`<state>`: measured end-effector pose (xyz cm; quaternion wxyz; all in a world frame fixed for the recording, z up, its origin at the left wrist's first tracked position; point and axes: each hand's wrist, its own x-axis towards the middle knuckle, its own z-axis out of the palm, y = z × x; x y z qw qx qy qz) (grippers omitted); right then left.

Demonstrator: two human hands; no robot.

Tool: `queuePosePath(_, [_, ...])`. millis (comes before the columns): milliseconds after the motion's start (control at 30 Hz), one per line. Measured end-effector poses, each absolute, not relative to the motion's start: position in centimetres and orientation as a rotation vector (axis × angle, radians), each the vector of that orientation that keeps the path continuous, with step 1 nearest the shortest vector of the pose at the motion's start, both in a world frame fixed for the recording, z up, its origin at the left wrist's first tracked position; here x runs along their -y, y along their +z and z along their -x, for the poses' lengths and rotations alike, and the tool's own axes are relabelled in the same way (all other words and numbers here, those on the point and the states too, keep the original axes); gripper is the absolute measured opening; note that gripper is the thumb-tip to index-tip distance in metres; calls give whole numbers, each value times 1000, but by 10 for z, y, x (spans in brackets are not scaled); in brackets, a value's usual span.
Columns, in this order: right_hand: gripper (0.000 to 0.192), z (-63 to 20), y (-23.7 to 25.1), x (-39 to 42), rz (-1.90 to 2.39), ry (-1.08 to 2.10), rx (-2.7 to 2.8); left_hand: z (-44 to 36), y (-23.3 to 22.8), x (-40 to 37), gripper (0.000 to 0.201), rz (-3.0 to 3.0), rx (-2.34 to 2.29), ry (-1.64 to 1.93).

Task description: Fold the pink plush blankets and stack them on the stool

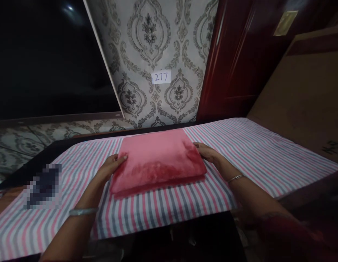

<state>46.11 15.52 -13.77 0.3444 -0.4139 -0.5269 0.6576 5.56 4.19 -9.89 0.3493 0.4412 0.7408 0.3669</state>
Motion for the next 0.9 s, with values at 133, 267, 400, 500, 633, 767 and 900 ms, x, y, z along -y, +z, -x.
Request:
queuePosePath(133, [30,-467,-141,-134,1026,1776,1345,-60,-112,-17,35,-1085,-1830,1027])
queuePosePath(267, [24,-467,-147,-121,1043,1716,1243,-55,-126,-8,47,-1193,-1908,1122])
queuePosePath(400, [27,-470,-153,-106,966,1723,1153,-59,-130,3,52,-1182,-1917,1186])
queuePosePath(500, [32,-479,-155,-94,915,1792,1218,-68,-129,21,58,-1162,-1860,1174])
queuePosePath(633, [40,-487,-159,-86,881,1796,1286,-75,-131,47,72,-1210,-1958,1149])
queuePosePath(767, [40,-485,-166,-88,926,1643,1245,-72,-135,61,79,-1273,-1989,1240])
queuePosePath(900, [38,-482,-172,-83,924,1567,1179,-70,-134,63,70,-1286,-1964,1212])
